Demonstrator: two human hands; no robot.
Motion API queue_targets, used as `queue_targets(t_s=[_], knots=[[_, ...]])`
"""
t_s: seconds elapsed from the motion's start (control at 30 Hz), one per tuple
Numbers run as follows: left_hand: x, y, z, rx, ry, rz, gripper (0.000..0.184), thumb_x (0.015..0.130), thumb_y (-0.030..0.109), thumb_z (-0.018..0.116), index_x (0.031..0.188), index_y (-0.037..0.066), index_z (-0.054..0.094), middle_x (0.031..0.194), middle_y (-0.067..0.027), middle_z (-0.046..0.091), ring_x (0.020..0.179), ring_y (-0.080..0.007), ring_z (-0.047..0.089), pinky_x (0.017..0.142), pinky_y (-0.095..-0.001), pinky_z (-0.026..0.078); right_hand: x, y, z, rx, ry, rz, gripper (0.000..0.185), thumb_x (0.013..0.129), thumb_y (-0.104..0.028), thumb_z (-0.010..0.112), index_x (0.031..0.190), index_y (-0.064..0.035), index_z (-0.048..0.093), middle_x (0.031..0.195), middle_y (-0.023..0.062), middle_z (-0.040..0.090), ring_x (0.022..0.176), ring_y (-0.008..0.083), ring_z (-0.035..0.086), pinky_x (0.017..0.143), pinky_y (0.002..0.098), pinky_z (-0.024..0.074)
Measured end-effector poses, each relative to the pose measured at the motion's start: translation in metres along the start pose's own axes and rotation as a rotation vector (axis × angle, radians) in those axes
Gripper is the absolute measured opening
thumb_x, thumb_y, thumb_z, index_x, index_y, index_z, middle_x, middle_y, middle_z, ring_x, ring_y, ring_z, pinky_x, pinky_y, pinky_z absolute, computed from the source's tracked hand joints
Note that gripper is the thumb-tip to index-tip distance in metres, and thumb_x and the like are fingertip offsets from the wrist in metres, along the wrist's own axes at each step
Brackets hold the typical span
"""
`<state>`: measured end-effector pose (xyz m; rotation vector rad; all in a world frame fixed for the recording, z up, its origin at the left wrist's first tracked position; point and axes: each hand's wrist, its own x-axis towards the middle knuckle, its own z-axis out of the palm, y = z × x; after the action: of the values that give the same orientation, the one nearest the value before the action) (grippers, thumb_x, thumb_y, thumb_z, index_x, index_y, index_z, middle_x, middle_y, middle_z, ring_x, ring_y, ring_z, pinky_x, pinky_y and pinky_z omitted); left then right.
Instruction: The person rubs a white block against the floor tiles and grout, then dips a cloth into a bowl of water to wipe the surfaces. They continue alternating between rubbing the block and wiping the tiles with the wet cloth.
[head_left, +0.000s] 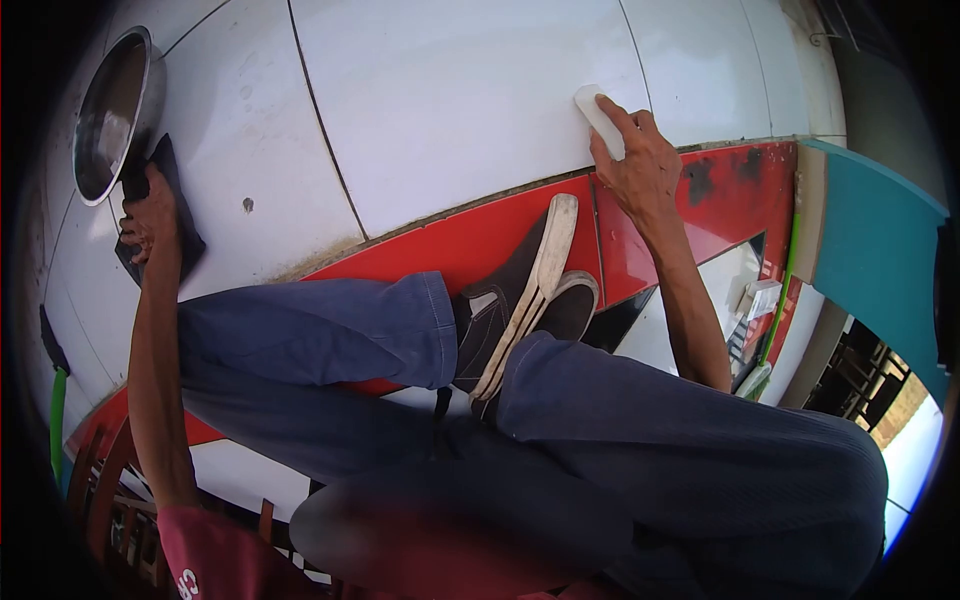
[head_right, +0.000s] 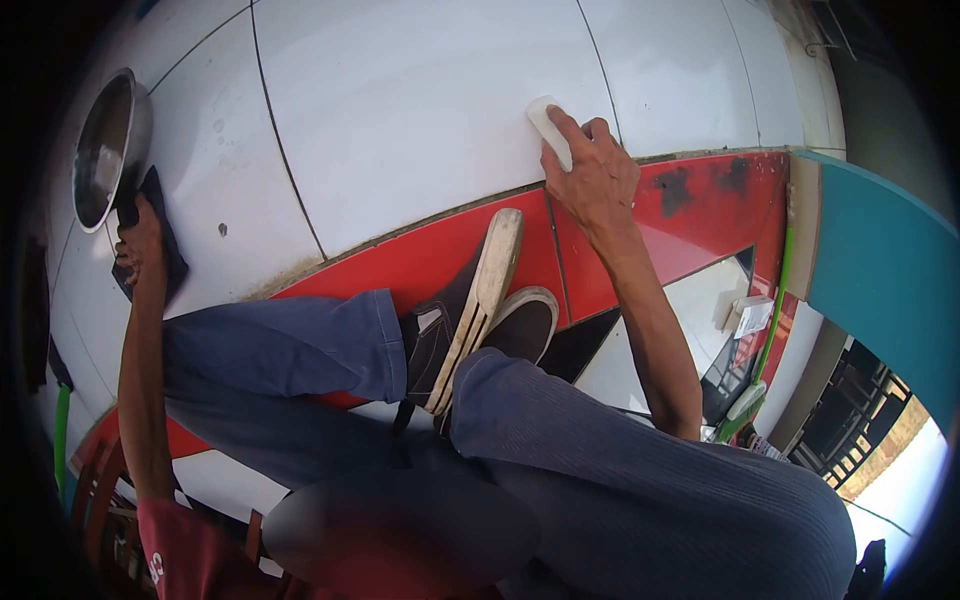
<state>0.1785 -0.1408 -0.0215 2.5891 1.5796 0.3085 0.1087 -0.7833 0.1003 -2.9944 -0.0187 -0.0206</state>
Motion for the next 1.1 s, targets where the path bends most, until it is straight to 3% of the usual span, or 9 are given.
queue_targets(t_s=[0.13,0.27,0.37,0.47,0.57,0.77,0.87,1.0,1.1], knots=[[0.001,0.002,0.001,-0.004,-0.004,0.012,0.113,0.074,0.091,0.046,0.152,0.01,0.043,0.16,-0.0188,0.032,0.152,-0.0422,0.015,0.118,-0.0694,0.003,-0.014,-0.019,-0.006,-0.02,-0.052,-0.134,0.045,0.084,-0.025,0.075,0.128,-0.0261,0.066,0.097,0.0111,0.061,0.08,0.0299,0.07,0.063,0.0427,0.057],[-0.004,0.005,-0.007,0.004,-0.027,0.007,0.112,0.074,0.087,0.051,0.152,0.008,0.041,0.158,-0.0188,0.034,0.152,-0.0405,0.016,0.119,-0.0676,0.006,-0.005,-0.012,0.001,-0.156,0.063,-0.036,0.047,0.082,-0.026,0.076,0.128,-0.0277,0.066,0.099,0.0108,0.06,0.085,0.0291,0.07,0.061,0.0416,0.0574],[-0.004,0.006,-0.002,-0.016,0.004,-0.01,0.112,0.074,0.087,0.05,0.152,0.008,0.041,0.158,-0.0192,0.033,0.152,-0.0406,0.016,0.119,-0.0675,0.006,-0.013,-0.02,0.001,-0.056,-0.016,-0.084,0.047,0.083,-0.027,0.076,0.129,-0.0267,0.066,0.099,0.0108,0.06,0.082,0.0295,0.07,0.062,0.0432,0.0567],[0.002,0.002,0.003,-0.005,0.0,-0.008,0.113,0.073,0.091,0.047,0.151,0.009,0.043,0.16,-0.0181,0.032,0.152,-0.0412,0.015,0.118,-0.0691,0.004,0.0,-0.006,0.0,-0.007,-0.006,0.072,0.044,0.084,-0.027,0.074,0.127,-0.0246,0.068,0.1,0.0108,0.06,0.08,0.0305,0.07,0.064,0.0441,0.0562],[0.004,-0.001,0.004,0.005,0.0,0.012,0.113,0.073,0.091,0.047,0.151,0.009,0.043,0.159,-0.018,0.033,0.152,-0.0413,0.016,0.118,-0.0693,0.005,-0.003,-0.013,-0.004,0.11,-0.041,0.043,0.039,0.086,-0.028,0.072,0.125,-0.0236,0.07,0.102,0.0119,0.061,0.077,0.0321,0.069,0.064,0.0447,0.0559],[0.004,-0.002,0.006,0.004,0.019,0.015,0.113,0.073,0.09,0.047,0.151,0.008,0.043,0.158,-0.0181,0.034,0.151,-0.0418,0.017,0.118,-0.0694,0.006,0.001,-0.012,-0.005,0.059,0.015,0.121,0.039,0.087,-0.03,0.072,0.125,-0.0237,0.071,0.115,0.0151,0.057,0.069,0.0351,0.068,0.065,0.0466,0.0558],[0.003,0.0,0.006,-0.01,0.02,0.004,0.113,0.073,0.09,0.048,0.151,0.008,0.043,0.158,-0.0185,0.034,0.151,-0.0423,0.017,0.118,-0.0693,0.005,-0.011,-0.024,-0.01,0.136,-0.068,-0.015,0.038,0.087,-0.031,0.073,0.124,-0.0229,0.072,0.116,0.0149,0.055,0.066,0.0344,0.067,0.064,0.0466,0.0557],[-0.007,0.006,-0.008,-0.002,-0.03,-0.015,0.111,0.075,0.087,0.05,0.153,0.008,0.039,0.16,-0.0184,0.031,0.154,-0.04,0.014,0.12,-0.0666,0.005,0.0,-0.01,-0.012,0.085,-0.025,0.09,0.037,0.087,-0.031,0.073,0.123,-0.023,0.073,0.112,0.0139,0.055,0.065,0.0335,0.066,0.064,0.0468,0.0545],[-0.005,0.007,-0.005,0.002,-0.023,-0.002,0.111,0.075,0.087,0.051,0.153,0.008,0.04,0.159,-0.0187,0.032,0.154,-0.0396,0.013,0.119,-0.0668,0.005,-0.008,-0.022,-0.019,0.119,-0.119,0.005,0.037,0.088,-0.03,0.072,0.124,-0.0222,0.072,0.109,0.0131,0.055,0.067,0.0329,0.066,0.064,0.0457,0.0542]])
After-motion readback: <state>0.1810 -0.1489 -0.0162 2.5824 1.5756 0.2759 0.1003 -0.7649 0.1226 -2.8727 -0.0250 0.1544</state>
